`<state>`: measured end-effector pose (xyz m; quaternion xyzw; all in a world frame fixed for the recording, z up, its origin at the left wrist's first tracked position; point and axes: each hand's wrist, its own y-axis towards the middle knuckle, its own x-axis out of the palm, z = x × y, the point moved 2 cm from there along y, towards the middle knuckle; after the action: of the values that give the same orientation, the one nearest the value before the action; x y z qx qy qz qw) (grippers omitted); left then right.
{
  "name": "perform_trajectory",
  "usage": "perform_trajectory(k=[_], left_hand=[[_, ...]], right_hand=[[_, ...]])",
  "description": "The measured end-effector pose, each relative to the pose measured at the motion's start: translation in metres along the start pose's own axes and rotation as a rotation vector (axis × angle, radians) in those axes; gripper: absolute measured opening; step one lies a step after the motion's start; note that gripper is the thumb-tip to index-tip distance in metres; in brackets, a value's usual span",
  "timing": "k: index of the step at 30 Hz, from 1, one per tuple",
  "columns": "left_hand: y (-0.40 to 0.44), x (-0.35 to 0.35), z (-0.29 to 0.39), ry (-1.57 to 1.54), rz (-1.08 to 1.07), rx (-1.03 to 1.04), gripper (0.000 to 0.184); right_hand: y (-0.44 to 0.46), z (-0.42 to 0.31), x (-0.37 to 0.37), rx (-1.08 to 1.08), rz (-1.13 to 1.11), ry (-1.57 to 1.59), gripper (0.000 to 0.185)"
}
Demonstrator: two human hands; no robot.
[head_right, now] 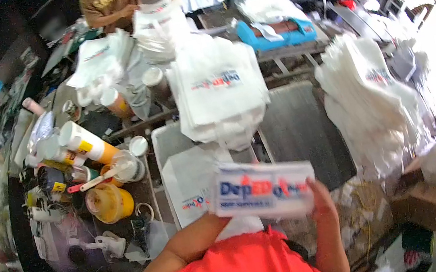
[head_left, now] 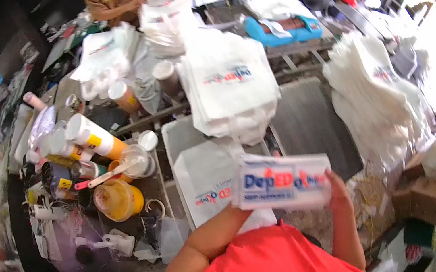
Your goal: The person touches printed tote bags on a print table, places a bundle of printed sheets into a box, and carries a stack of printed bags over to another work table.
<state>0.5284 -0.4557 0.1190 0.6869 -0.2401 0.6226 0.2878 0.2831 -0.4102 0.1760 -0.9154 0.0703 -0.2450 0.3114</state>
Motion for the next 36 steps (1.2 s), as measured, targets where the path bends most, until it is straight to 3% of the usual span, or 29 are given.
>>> perform_trajectory(k=[2, 3, 5, 7, 9, 11, 13, 15, 17, 18, 20, 24, 28, 32, 34, 36], left_hand=[[-0.003, -0.017, -0.008, -0.046, -0.019, -0.019, 0.059], [-0.005, -0.027, -0.008, -0.063, -0.026, -0.023, 0.059], [-0.009, -0.053, -0.01, -0.105, -0.022, -0.028, 0.059], [-0.01, -0.073, -0.007, -0.088, 0.015, -0.026, 0.056], [-0.012, -0.08, 0.003, 0.337, 0.282, -0.049, 0.061], [-0.016, 0.022, 0.013, 0.13, 0.119, -0.108, 0.071], [-0.021, 0.028, 0.03, 0.439, 0.138, -0.17, 0.081], [-0.016, 0.038, 0.04, 0.533, 0.156, -0.143, 0.07], [-0.011, 0.054, 0.048, 0.901, 0.216, -0.034, 0.059], [-0.01, 0.066, 0.05, 0.787, 0.24, -0.043, 0.053], [-0.006, 0.049, 0.055, 0.82, 0.231, -0.045, 0.051], [-0.007, 0.037, 0.058, 1.036, 0.26, -0.049, 0.055], [-0.021, 0.046, 0.06, 0.945, 0.261, -0.083, 0.054], [-0.015, -0.005, 0.072, 0.896, 0.322, -0.051, 0.051], [-0.019, -0.033, 0.079, 0.772, 0.602, -0.074, 0.057], [-0.028, -0.064, 0.077, 0.803, 0.703, -0.106, 0.059]], right_hand=[[-0.022, 0.001, 0.014, -0.061, 0.023, -0.358, 0.049], [-0.008, 0.02, -0.006, -0.127, -0.064, -0.196, 0.047], [-0.011, 0.027, -0.014, -0.134, -0.065, -0.201, 0.044], [-0.007, 0.034, -0.032, -0.165, 0.06, -0.235, 0.041], [-0.009, 0.026, -0.03, -0.233, 0.056, -0.183, 0.04], [-0.026, 0.011, -0.016, -0.293, 0.061, -0.129, 0.038], [-0.039, -0.009, 0.008, -0.375, 0.066, -0.054, 0.04], [-0.034, -0.015, 0.002, -0.382, 0.025, -0.022, 0.042], [-0.042, -0.023, 0.01, -0.346, -0.035, -0.014, 0.048], [-0.039, -0.021, 0.009, -0.35, -0.043, -0.019, 0.048], [-0.034, -0.011, 0.005, -0.276, -0.297, 0.075, 0.056], [-0.042, 0.003, 0.031, -0.262, -0.203, -0.017, 0.066], [-0.03, 0.012, 0.018, -0.252, -0.243, 0.017, 0.066], [-0.026, 0.011, 0.022, -0.272, -0.166, -0.01, 0.063], [-0.018, 0.013, 0.025, -0.303, -0.308, 0.069, 0.057], [0.005, 0.028, -0.006, -0.294, -0.209, 0.104, 0.055]])
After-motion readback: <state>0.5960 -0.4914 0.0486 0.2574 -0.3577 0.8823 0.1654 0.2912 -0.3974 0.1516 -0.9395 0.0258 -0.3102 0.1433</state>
